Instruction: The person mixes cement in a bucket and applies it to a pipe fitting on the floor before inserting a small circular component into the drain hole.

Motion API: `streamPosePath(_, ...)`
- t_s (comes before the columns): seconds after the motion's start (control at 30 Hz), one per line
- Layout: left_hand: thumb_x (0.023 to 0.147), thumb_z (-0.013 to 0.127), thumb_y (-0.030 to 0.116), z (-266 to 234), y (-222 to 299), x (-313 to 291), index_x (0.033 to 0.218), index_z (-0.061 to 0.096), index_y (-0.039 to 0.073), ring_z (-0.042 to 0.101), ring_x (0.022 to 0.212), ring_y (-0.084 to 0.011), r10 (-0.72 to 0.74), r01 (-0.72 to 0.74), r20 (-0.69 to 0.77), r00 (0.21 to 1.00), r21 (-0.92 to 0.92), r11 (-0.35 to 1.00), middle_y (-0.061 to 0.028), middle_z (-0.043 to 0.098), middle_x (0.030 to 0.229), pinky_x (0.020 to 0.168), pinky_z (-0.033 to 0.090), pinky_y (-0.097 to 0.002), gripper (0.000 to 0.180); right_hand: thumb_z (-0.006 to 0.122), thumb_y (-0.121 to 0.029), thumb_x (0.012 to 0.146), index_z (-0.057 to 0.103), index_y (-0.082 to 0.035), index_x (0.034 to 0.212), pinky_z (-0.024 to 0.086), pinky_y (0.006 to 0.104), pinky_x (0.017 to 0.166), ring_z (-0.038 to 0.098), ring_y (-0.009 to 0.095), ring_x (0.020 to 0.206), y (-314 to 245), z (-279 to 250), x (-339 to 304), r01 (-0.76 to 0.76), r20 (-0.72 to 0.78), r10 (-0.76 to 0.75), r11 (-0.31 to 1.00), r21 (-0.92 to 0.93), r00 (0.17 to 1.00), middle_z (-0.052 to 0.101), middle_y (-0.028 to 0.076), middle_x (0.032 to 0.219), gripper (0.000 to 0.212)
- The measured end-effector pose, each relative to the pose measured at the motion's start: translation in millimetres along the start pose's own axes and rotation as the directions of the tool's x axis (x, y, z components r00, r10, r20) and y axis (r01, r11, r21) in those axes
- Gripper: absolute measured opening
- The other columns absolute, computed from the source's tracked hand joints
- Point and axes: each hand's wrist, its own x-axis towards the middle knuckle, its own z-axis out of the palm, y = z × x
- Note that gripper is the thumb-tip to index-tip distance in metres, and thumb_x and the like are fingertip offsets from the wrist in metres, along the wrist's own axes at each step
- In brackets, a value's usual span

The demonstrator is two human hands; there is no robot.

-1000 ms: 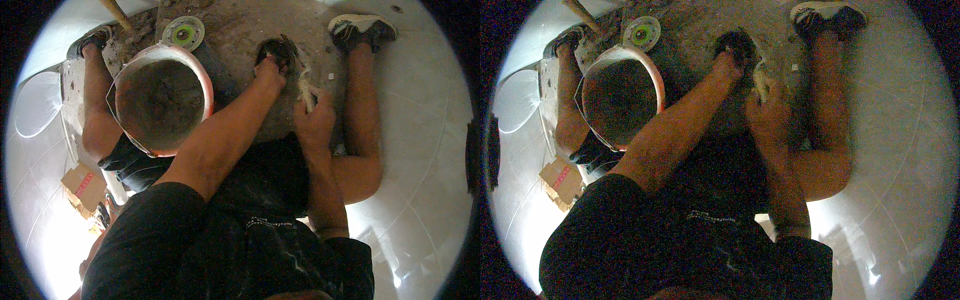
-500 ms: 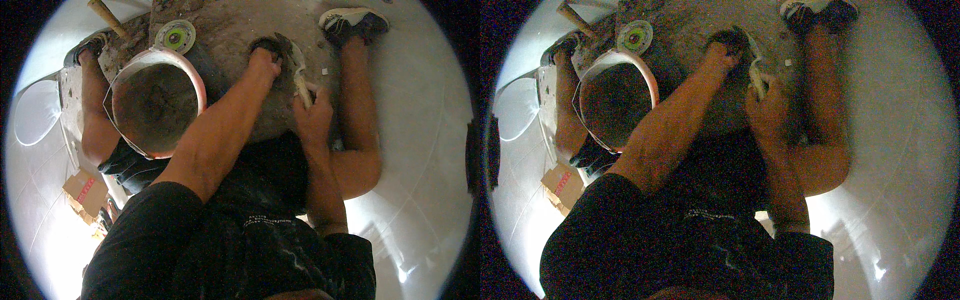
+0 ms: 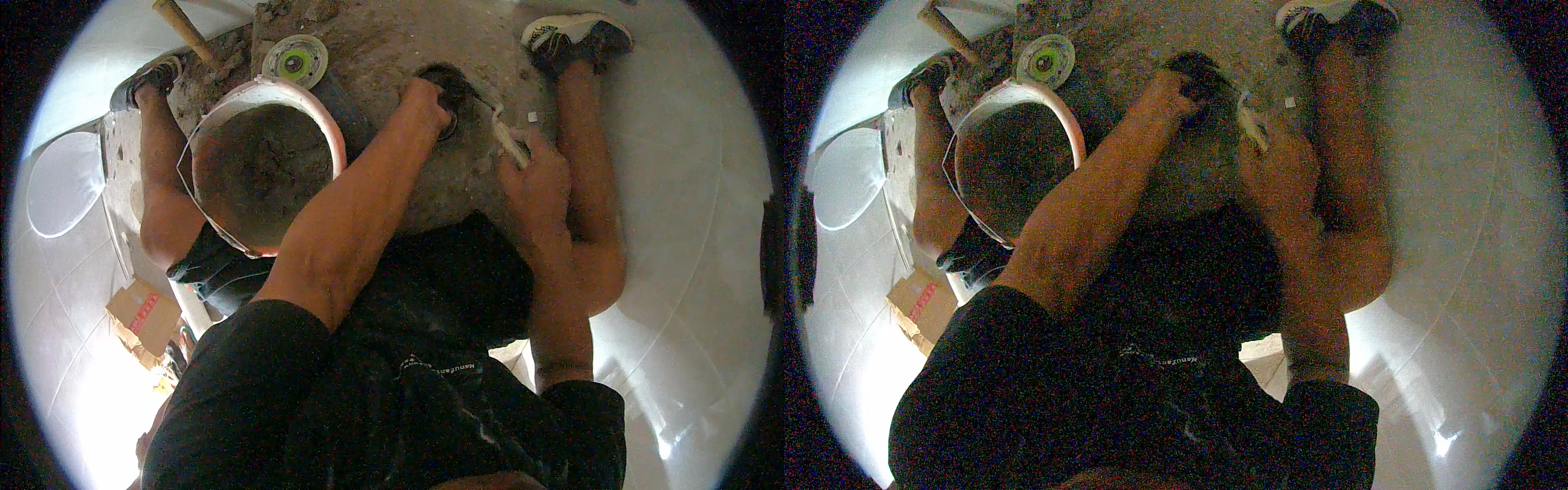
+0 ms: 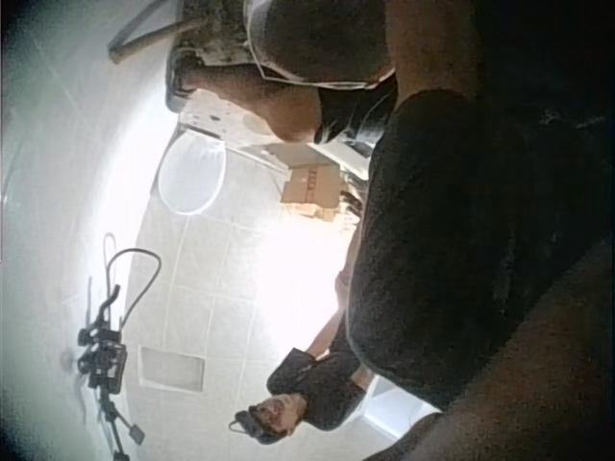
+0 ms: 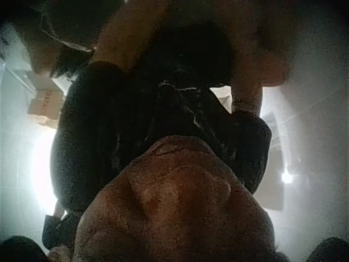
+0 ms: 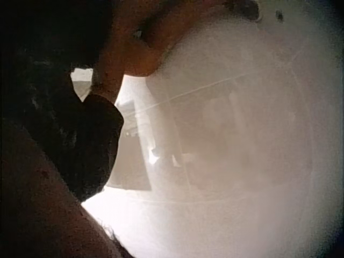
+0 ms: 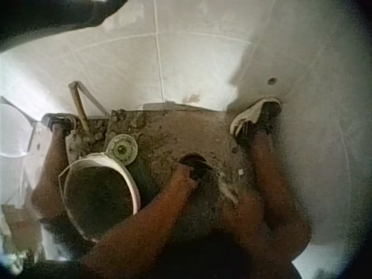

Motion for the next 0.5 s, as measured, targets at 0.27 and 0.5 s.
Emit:
streamPosePath(0.27,0.089,0.065,0.019,-8,16,-32,0.107,0.069,0.007,0.066,0.09,-0.0285,0.246,-0.097,0.004,0.969,0.925,0.367,-0.0127,0.07,0.097,0.079,0.053,-0.0425,0.022,0.071,-0.022,0.081,0.07,-0.006,0.108,0.055,0.0508,0.085,0.068,0.04,0.1,-46,-17,55,0.316,0.192,-0.262,0.88,-0.355,0.946,0.071,0.021,0.103,0.032)
streamPosePath(0.5,0.086,0.066,0.007,-39,9,-241,0.12,0.067,-0.006,0.067,0.103,-0.0268,0.412,-0.738,0.65,0.638,0.67,0.087,-0.0175,0.072,0.108,0.093,0.05,-0.0334,0.035,0.07,-0.024,0.083,0.07,-0.006,0.103,0.056,0.0505,0.086,0.069,0.04,0.1,-79,-17,92,0.32,0.232,-0.233,0.812,-0.489,0.944,0.07,0.021,0.106,0.027)
